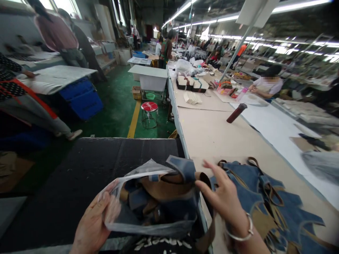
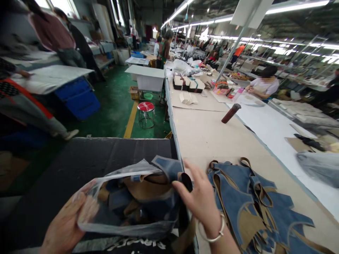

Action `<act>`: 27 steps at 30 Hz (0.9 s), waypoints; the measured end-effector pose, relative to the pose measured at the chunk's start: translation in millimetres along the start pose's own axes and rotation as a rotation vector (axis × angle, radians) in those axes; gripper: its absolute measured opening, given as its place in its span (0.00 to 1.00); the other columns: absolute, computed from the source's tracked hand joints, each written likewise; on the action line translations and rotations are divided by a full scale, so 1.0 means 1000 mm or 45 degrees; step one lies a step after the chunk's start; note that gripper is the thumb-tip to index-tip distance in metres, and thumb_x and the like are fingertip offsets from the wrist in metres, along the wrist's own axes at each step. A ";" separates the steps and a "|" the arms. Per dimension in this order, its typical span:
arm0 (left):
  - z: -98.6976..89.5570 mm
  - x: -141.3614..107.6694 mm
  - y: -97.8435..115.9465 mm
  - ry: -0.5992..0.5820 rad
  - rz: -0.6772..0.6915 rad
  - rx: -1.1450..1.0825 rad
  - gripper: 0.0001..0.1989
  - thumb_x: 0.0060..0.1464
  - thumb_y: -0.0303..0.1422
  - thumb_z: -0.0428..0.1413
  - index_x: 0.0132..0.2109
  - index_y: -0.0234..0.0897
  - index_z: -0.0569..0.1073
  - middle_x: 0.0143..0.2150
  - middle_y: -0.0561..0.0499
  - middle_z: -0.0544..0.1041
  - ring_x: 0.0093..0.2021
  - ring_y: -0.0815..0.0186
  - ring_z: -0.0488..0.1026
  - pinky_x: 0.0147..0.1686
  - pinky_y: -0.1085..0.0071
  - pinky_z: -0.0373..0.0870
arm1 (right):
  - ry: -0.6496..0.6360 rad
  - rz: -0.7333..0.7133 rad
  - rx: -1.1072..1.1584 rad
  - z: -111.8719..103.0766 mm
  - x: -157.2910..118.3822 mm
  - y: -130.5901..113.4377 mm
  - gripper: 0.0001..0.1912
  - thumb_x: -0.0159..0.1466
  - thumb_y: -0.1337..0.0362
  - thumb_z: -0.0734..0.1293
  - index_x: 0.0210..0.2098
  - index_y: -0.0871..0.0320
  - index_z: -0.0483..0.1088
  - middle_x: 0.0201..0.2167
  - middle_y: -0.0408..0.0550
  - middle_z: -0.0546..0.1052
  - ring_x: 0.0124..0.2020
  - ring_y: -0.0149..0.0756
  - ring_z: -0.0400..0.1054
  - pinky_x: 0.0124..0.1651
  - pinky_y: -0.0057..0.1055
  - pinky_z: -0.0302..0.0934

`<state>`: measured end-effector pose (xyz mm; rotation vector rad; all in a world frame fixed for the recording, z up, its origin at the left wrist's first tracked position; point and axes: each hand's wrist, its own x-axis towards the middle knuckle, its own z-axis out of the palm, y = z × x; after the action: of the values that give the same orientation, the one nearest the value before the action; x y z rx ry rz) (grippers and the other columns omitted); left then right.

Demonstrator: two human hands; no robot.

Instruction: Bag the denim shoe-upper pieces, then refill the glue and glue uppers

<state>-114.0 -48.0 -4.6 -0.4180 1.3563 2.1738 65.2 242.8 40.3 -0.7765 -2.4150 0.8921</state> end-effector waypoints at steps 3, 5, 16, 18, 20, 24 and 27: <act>-0.003 -0.002 -0.002 -0.068 -0.011 0.038 0.31 0.35 0.37 0.71 0.50 0.36 0.77 0.24 0.51 0.75 0.22 0.66 0.70 0.20 0.75 0.69 | -0.271 0.650 0.340 -0.001 -0.006 0.069 0.61 0.52 0.42 0.70 0.70 0.57 0.33 0.68 0.67 0.51 0.64 0.55 0.56 0.62 0.53 0.54; -0.005 -0.001 -0.002 -0.091 -0.018 0.105 0.29 0.35 0.37 0.71 0.48 0.35 0.78 0.26 0.51 0.76 0.24 0.67 0.70 0.23 0.75 0.70 | -0.489 0.720 0.497 0.022 -0.015 0.094 0.61 0.49 0.42 0.71 0.70 0.61 0.38 0.60 0.69 0.64 0.54 0.53 0.68 0.52 0.49 0.66; 0.017 0.037 0.042 -0.462 0.198 1.009 0.16 0.43 0.41 0.68 0.35 0.34 0.78 0.28 0.51 0.74 0.29 0.66 0.68 0.28 0.75 0.64 | -0.214 0.096 0.302 0.084 0.003 0.020 0.10 0.56 0.67 0.61 0.36 0.58 0.72 0.36 0.50 0.73 0.38 0.42 0.67 0.45 0.41 0.63; 0.033 0.051 0.048 -0.507 0.217 1.053 0.18 0.41 0.40 0.68 0.37 0.35 0.76 0.27 0.52 0.74 0.27 0.66 0.68 0.26 0.76 0.63 | -0.230 -0.154 0.274 0.088 -0.001 -0.008 0.19 0.58 0.70 0.60 0.47 0.56 0.72 0.42 0.51 0.72 0.45 0.42 0.64 0.51 0.41 0.60; 0.049 0.063 0.051 -0.532 0.128 0.992 0.18 0.43 0.44 0.66 0.36 0.35 0.75 0.23 0.54 0.70 0.22 0.69 0.65 0.21 0.76 0.59 | -0.351 -0.409 0.226 0.093 -0.013 -0.035 0.27 0.59 0.72 0.59 0.57 0.54 0.67 0.45 0.51 0.71 0.47 0.43 0.63 0.52 0.41 0.60; 0.070 0.067 0.051 -0.519 0.081 0.886 0.17 0.47 0.46 0.62 0.31 0.35 0.73 0.18 0.58 0.63 0.16 0.74 0.56 0.17 0.79 0.50 | -0.791 -0.874 -0.106 0.112 -0.031 -0.073 0.30 0.60 0.69 0.61 0.63 0.55 0.60 0.45 0.53 0.72 0.42 0.47 0.63 0.43 0.42 0.65; 0.067 0.055 0.050 -0.573 0.213 0.898 0.15 0.48 0.43 0.63 0.32 0.33 0.74 0.21 0.57 0.65 0.19 0.75 0.59 0.19 0.80 0.54 | -0.841 -0.655 -0.051 0.140 -0.012 -0.072 0.26 0.61 0.65 0.65 0.58 0.53 0.63 0.48 0.50 0.72 0.46 0.44 0.66 0.48 0.38 0.65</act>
<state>-186.4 9.6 33.3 0.4361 1.7876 1.6054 -31.5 127.3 -9.0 0.1910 -2.9791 0.9819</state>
